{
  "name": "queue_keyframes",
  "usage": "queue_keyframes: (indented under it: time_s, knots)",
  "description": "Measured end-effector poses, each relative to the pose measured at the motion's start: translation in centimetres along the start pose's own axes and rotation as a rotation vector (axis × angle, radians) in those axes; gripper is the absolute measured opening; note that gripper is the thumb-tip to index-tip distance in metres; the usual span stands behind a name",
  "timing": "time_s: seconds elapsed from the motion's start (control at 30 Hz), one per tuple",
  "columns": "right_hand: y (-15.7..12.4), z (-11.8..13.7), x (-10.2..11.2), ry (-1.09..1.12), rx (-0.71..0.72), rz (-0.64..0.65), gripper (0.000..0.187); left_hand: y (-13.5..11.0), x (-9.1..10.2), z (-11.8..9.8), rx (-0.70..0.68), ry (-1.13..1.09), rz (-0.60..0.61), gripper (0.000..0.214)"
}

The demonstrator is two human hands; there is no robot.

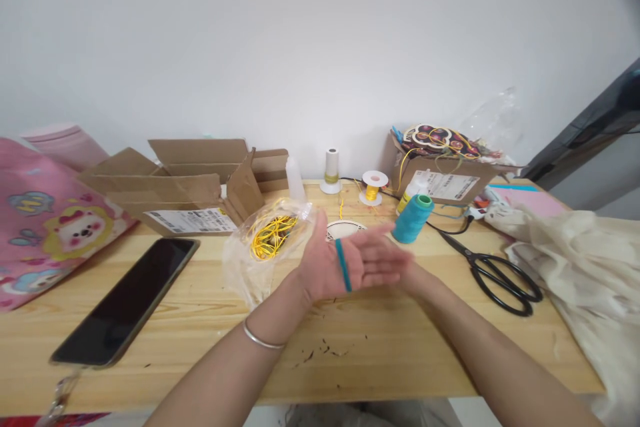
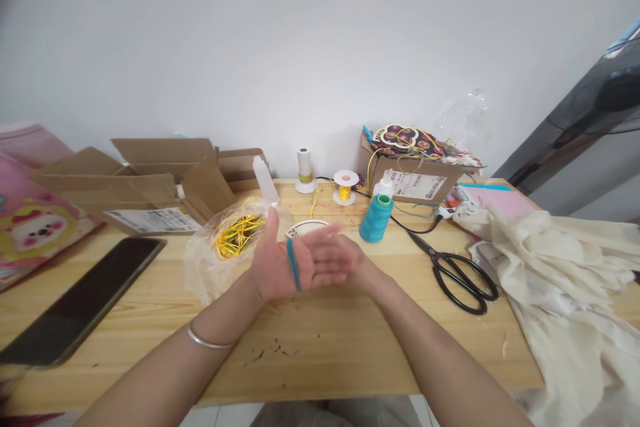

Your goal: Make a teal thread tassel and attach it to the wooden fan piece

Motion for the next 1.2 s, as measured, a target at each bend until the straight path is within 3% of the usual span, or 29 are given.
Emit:
queue_keyframes:
  time_s: [0.1, 0.2, 0.37, 0.57, 0.77, 0.93, 1.1, 1.2]
  knots:
    - [-0.3, 0.8, -0.5, -0.120, 0.062, 0.023, 0.021, 0.0, 0.0, -1.5, -0.335, -0.018, -0.251, 0.080]
    - [-0.5, 1.8, -0.5, -0.309, 0.191, 0.063, 0.022, -0.2, 0.5, -2.5, -0.513, -0.041, -0.431, 0.074]
    - [-0.8, 2.8, 0.5, -0.482, 0.293, 0.005, 0.028, -0.4, 1.6, -2.9, -0.572, -0.051, -0.430, 0.070]
    - [-1.5, 4.2, 1.9, -0.355, 0.340, -0.090, 0.020, -0.2, 1.8, -2.2, -0.443, -0.043, -0.414, 0.068]
    - [-1.5, 3.7, 2.9, -0.238, 0.345, -0.193, 0.018, 0.7, 0.7, 0.4, -0.023, -0.133, -0.258, 0.074]
    - [-1.3, 3.2, 3.1, -0.251, 0.276, -0.219, 0.021, 1.1, 0.7, 2.2, 0.221, -0.088, -0.160, 0.089]
    - [-1.3, 3.2, 3.2, -0.227, 0.268, -0.162, 0.023, 1.1, 1.2, 2.4, 0.280, -0.030, -0.113, 0.087]
    - [-1.6, 3.5, 3.9, -0.217, 0.281, -0.083, 0.020, 1.0, 1.4, 2.2, 0.230, 0.124, -0.142, 0.073]
Point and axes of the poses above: each hand's wrist, its own y-axis towards the middle knuckle, its own x-axis out of the back of the hand, z = x × y, the point moved 1 cm from there along y, towards the middle knuckle, and after that the axes turned 4 degrees about y, right-handed, at the moved point
